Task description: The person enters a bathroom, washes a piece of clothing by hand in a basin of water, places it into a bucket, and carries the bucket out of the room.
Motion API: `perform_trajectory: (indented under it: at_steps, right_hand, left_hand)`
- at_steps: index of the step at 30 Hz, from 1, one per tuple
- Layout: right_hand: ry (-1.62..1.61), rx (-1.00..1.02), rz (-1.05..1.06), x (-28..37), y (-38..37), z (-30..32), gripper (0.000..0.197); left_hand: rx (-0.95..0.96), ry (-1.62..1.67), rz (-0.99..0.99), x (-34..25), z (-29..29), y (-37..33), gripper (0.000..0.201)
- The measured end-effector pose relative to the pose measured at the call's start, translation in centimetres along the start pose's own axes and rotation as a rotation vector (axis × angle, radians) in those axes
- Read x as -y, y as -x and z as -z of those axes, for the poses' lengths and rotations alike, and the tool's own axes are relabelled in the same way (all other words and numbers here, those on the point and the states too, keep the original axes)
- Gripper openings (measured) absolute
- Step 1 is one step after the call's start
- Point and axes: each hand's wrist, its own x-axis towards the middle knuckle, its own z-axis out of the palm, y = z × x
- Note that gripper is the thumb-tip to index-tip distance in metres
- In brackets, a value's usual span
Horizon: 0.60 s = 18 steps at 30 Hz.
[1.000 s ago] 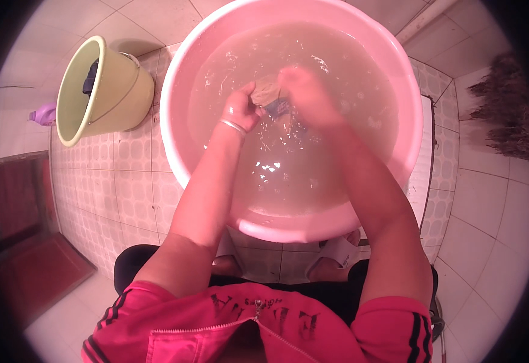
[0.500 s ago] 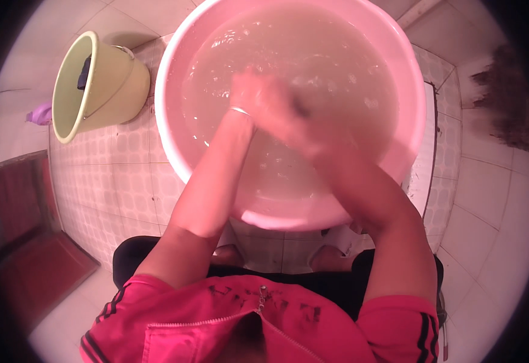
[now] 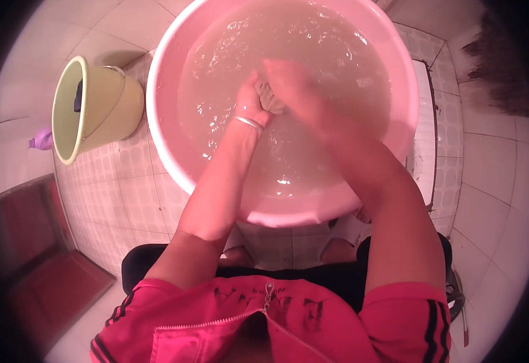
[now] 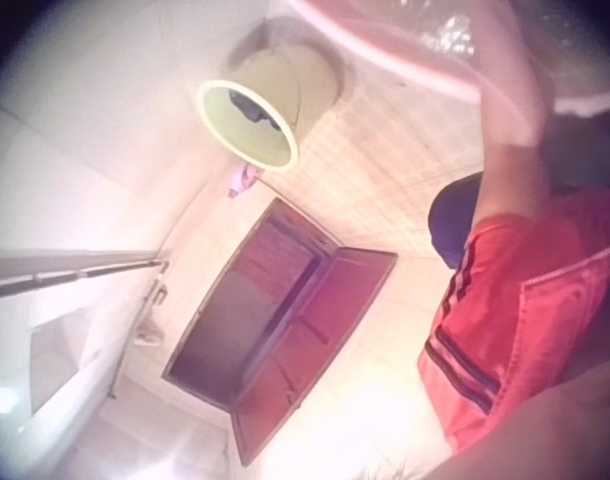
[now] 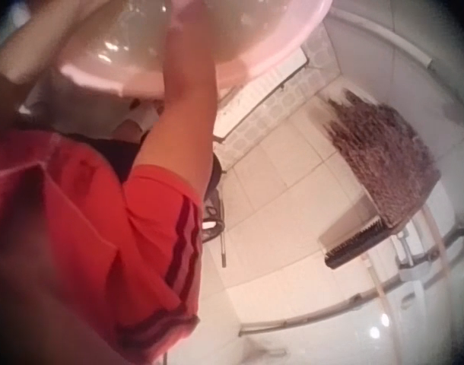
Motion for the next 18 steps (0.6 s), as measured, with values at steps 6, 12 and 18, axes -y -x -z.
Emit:
perform_trajectory:
  at_steps: [6,12,18]
  right_hand:
    - [-0.137,0.234,-0.152,6.6,0.0,0.2,0.030]
    - [0.280,0.393,-0.063,4.0,-0.9,-0.8,0.026]
    - [0.007,0.136,0.176,10.0,0.6,0.9,0.016]
  left_hand:
    - [-0.270,0.186,-0.103,-3.2,2.4,1.6,0.044]
    - [-0.039,0.137,-0.029,0.3,1.2,1.1,0.026]
    - [-0.037,0.091,-0.089,-1.2,1.1,1.9,0.031]
